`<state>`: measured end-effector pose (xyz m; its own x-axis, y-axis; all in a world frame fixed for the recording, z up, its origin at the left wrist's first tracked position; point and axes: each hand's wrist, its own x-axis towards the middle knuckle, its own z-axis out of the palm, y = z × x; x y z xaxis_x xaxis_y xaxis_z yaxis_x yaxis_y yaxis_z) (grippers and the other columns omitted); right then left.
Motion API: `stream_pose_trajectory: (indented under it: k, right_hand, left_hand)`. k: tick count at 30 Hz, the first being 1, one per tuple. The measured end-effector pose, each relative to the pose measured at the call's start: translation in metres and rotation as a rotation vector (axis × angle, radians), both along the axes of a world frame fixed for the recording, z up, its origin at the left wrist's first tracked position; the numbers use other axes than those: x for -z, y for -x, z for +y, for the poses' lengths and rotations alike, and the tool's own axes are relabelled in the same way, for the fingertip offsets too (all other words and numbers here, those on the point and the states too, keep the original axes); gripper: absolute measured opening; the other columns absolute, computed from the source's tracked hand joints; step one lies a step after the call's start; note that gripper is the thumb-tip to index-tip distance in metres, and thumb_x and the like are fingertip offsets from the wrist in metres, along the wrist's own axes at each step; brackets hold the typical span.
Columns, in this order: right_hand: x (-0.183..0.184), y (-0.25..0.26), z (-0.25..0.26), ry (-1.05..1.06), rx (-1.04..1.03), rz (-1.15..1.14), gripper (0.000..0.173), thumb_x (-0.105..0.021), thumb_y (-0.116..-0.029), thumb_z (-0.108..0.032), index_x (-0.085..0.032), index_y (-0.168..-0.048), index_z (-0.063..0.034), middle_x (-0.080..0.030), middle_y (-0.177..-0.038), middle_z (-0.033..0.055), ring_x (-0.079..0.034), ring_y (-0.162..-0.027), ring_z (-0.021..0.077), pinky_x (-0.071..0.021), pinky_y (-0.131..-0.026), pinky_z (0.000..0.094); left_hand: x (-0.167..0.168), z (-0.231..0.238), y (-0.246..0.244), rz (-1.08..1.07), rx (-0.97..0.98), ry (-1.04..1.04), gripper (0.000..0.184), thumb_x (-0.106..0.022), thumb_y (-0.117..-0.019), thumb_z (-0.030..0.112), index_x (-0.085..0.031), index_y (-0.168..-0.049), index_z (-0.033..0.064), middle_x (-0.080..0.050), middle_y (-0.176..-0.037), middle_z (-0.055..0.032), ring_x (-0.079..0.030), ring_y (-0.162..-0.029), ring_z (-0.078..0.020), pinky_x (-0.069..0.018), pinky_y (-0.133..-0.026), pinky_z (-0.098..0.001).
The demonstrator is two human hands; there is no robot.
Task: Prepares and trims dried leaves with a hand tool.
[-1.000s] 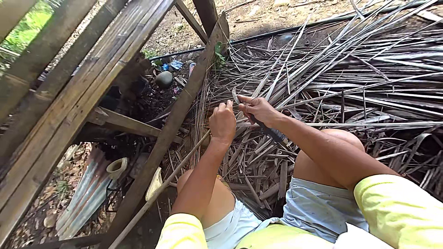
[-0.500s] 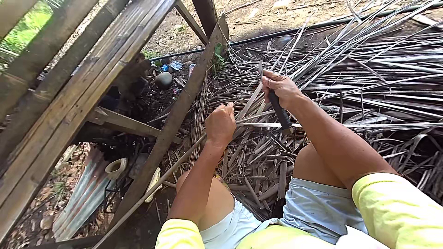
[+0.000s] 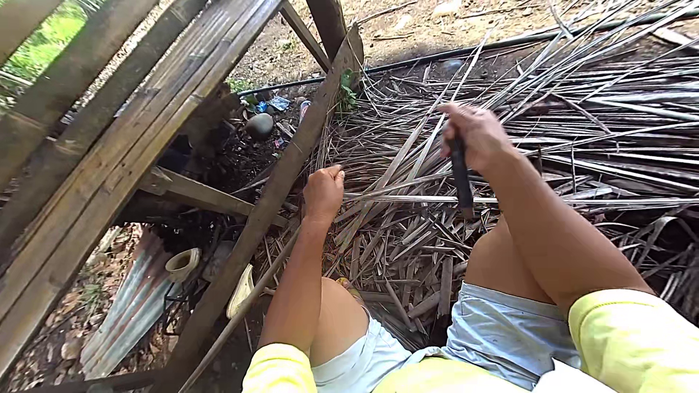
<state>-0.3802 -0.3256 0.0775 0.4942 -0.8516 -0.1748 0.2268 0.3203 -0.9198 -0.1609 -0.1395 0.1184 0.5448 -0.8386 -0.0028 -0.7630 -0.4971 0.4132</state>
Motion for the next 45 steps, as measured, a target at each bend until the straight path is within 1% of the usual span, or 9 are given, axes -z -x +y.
stream_pose_trajectory:
  k: [3,7,9,13,16,25,36,41,45]
  right_hand:
    - [0.005,-0.028,0.049,-0.049,-0.371,-0.001,0.030,-0.046,-0.1101,-0.022,-0.052,-0.136,-0.0070,-0.053,-0.068,-0.0011,-0.052,-0.047,0.0095,-0.0510,-0.044,0.0262]
    - [0.018,-0.045,0.051,-0.127,-0.333,-0.055,0.034,-0.047,-0.1101,-0.023,-0.052,-0.142,-0.0132,-0.051,-0.070,-0.0014,-0.052,-0.048,0.0095,-0.0499,-0.043,0.0250]
    - [0.019,-0.042,0.037,-0.103,-0.274,-0.084,0.032,-0.047,-0.1103,-0.025,-0.054,-0.140,-0.0141,-0.051,-0.070,-0.0018,-0.052,-0.048,0.0093,-0.0506,-0.044,0.0254]
    - [0.017,-0.027,0.012,-0.073,-0.142,-0.100,0.030,-0.046,-0.1107,-0.026,-0.055,-0.137,-0.0155,-0.051,-0.069,-0.0034,-0.051,-0.047,0.0079,-0.0502,-0.043,0.0242]
    - [0.016,-0.023,0.012,-0.018,-0.114,-0.060,0.029,-0.044,-0.1114,-0.024,-0.054,-0.135,-0.0107,-0.050,-0.068,-0.0035,-0.051,-0.046,0.0080,-0.0505,-0.044,0.0238]
    - [0.016,-0.046,0.080,0.107,-0.644,0.000,0.050,-0.046,-0.1097,-0.017,-0.034,-0.158,-0.0115,-0.049,-0.069,-0.0001,-0.048,-0.048,0.0094,-0.0466,-0.044,0.0244]
    - [0.025,-0.062,0.078,0.062,-0.509,0.026,0.043,-0.050,-0.1089,-0.017,-0.047,-0.151,-0.0080,-0.053,-0.068,0.0014,-0.048,-0.045,0.0086,-0.0438,-0.041,0.0228]
    - [0.034,-0.067,0.071,0.489,-0.392,0.148,0.037,-0.054,-0.1073,-0.018,-0.058,-0.139,0.0010,-0.057,-0.070,0.0005,-0.046,-0.051,0.0054,-0.0418,-0.049,0.0237]
    - [0.032,-0.067,0.070,0.517,-0.457,0.202,0.043,-0.051,-0.1089,-0.019,-0.051,-0.148,-0.0012,-0.056,-0.072,0.0027,-0.046,-0.051,0.0078,-0.0432,-0.050,0.0256]
  left_hand:
    - [0.011,-0.011,0.014,0.147,0.179,-0.021,0.031,-0.055,-0.1074,0.019,-0.071,-0.129,0.0039,-0.075,-0.113,-0.0167,-0.073,-0.101,-0.0300,-0.0542,-0.097,-0.0520]
    - [0.009,-0.016,0.019,0.156,0.259,-0.110,0.040,-0.057,-0.1066,0.019,-0.060,-0.146,0.0110,-0.070,-0.130,-0.0154,-0.069,-0.116,-0.0318,-0.0506,-0.104,-0.0548]
    - [0.007,-0.016,0.011,0.171,0.230,-0.156,0.047,-0.058,-0.1057,0.018,-0.052,-0.152,0.0101,-0.070,-0.122,-0.0185,-0.070,-0.104,-0.0332,-0.0548,-0.095,-0.0549]
    - [-0.001,-0.010,0.000,0.342,0.184,-0.216,0.027,-0.057,-0.1078,0.021,-0.070,-0.118,0.0000,-0.070,-0.082,-0.0088,-0.061,-0.066,-0.0151,-0.0525,-0.067,-0.0341]
    - [-0.001,-0.009,-0.002,0.394,0.179,-0.170,0.025,-0.056,-0.1082,0.019,-0.071,-0.105,-0.0009,-0.065,-0.071,-0.0044,-0.054,-0.055,-0.0084,-0.0473,-0.056,-0.0256]
    - [0.005,-0.025,0.011,0.210,0.108,0.014,0.026,-0.055,-0.1070,0.013,-0.071,-0.094,-0.0015,-0.069,-0.076,-0.0076,-0.063,-0.070,-0.0162,-0.0526,-0.075,-0.0382]
    - [0.016,-0.025,0.030,0.040,0.094,0.054,0.022,-0.054,-0.1009,0.005,-0.071,-0.092,-0.0041,-0.071,-0.086,-0.0180,-0.070,-0.085,-0.0314,-0.0544,-0.082,-0.0505]
    - [0.014,-0.024,0.032,0.042,0.114,0.060,0.024,-0.053,-0.1032,0.009,-0.071,-0.093,-0.0032,-0.070,-0.085,-0.0174,-0.069,-0.083,-0.0308,-0.0536,-0.080,-0.0508]
    - [0.011,-0.027,0.026,0.081,0.088,0.035,0.025,-0.052,-0.1040,0.010,-0.070,-0.093,-0.0022,-0.069,-0.085,-0.0165,-0.069,-0.084,-0.0304,-0.0532,-0.080,-0.0515]
